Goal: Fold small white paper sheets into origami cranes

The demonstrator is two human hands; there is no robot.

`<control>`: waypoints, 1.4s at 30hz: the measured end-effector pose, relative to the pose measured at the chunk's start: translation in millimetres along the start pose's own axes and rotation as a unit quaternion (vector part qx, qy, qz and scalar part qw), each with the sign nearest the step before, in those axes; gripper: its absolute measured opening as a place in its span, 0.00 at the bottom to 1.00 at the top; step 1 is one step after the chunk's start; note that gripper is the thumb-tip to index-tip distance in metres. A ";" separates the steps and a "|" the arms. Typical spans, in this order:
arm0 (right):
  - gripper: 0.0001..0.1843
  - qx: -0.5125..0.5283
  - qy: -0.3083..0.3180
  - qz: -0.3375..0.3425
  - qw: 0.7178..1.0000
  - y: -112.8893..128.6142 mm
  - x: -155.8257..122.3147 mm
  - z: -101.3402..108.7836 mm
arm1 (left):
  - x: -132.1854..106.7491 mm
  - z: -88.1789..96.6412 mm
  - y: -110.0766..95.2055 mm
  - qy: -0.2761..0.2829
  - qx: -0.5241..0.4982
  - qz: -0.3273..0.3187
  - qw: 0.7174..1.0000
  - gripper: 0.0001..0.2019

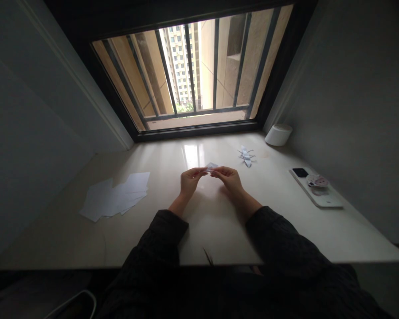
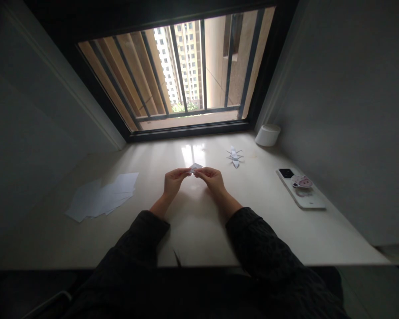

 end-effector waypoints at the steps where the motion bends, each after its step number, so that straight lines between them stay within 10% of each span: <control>1: 0.12 -0.002 -0.004 0.003 1.000 -1.0 0.6 0.8 | 0.0 -1.5 0.5 -0.002 -0.017 0.011 1.000 0.13; 42: 0.16 0.062 -0.112 -0.015 0.992 -4.2 -2.0 -1.7 | -12.1 -19.6 -5.7 -0.054 -0.081 0.074 0.993 0.15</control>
Point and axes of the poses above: each hand's wrist, its own x-axis towards the middle knuckle, its own z-axis out of the back of the hand, y = z × x, the point moved 1 cm from there along x, towards the middle knuckle, and after that the axes turned 1 degree about x, right-handed, at the moved point
